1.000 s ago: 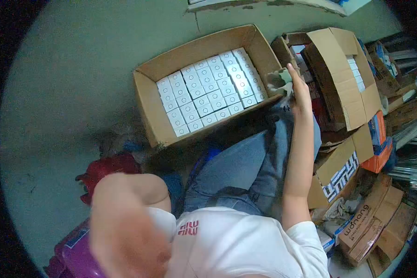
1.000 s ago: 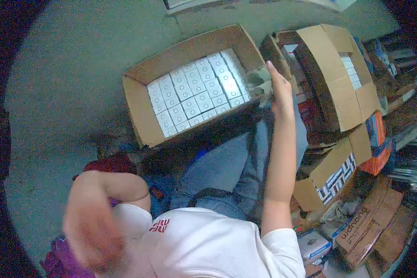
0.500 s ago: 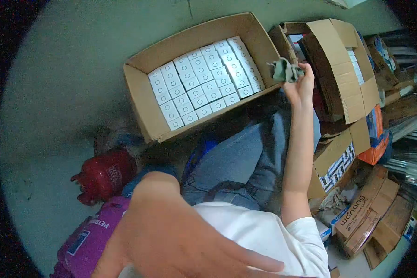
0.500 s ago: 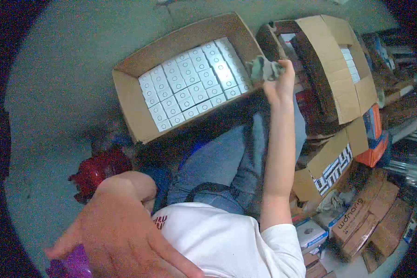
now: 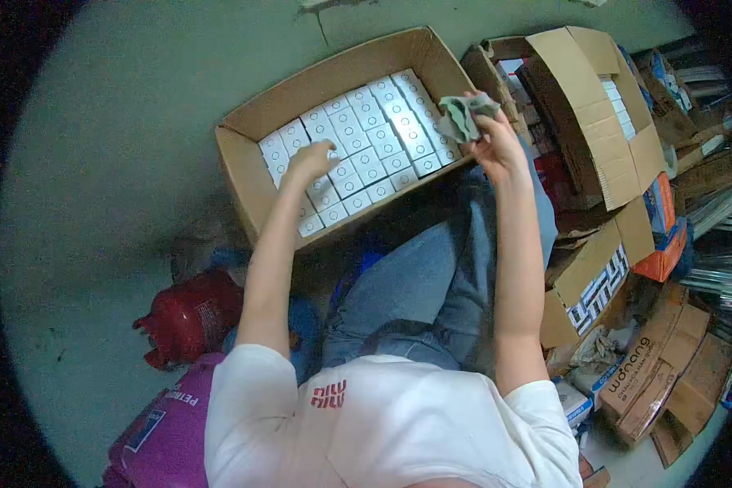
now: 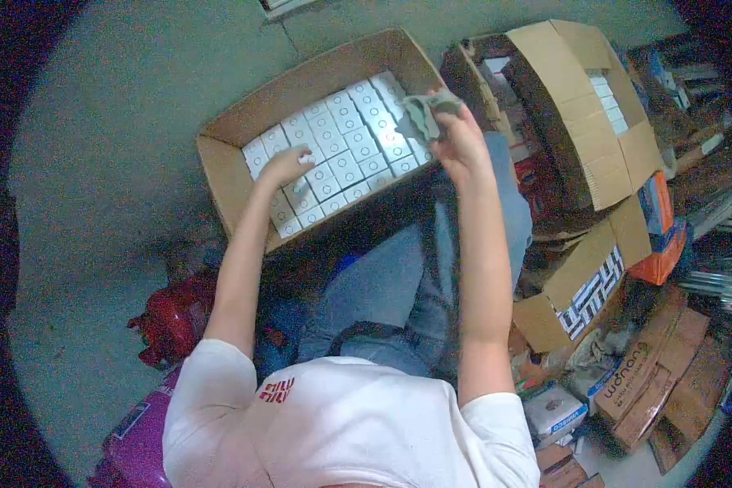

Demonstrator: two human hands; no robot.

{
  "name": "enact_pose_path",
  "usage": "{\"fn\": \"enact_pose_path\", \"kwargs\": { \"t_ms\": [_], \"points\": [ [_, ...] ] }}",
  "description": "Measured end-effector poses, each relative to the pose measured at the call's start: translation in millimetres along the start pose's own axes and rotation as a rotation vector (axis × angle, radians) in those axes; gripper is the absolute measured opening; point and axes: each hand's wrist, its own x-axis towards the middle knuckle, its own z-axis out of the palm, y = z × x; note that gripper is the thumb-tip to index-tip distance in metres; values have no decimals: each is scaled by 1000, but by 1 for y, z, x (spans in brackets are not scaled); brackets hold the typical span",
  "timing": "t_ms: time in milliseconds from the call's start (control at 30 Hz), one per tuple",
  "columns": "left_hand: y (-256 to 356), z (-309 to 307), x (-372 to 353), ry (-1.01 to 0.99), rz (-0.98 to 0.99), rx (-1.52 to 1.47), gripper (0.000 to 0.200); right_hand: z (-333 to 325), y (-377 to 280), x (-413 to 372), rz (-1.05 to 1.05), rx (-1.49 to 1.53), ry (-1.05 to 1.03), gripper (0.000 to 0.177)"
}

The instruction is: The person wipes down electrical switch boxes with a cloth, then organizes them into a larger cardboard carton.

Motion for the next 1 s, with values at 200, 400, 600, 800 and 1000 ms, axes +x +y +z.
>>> {"fn": "enact_pose_path", "kwargs": {
  "t_ms": [200,400,600,800,1000],
  "points": [
    [7,39,-7,218,-31,157,64,-9,12,15,-45,-50,-82,38],
    [5,44,1,282,-86,31,60,6,-6,1,171,108,-109,38],
    [-1,39,19,201,-122,-65,58,-7,11,9,-80,-255,-65,64],
    [1,25,33,64,-149,-119,56,-2,0,4,-6,-244,-137,50],
    [52,-47,-17,179,-144,57,45,-19,-2,9,-241,-434,-19,40]
  ]
}}
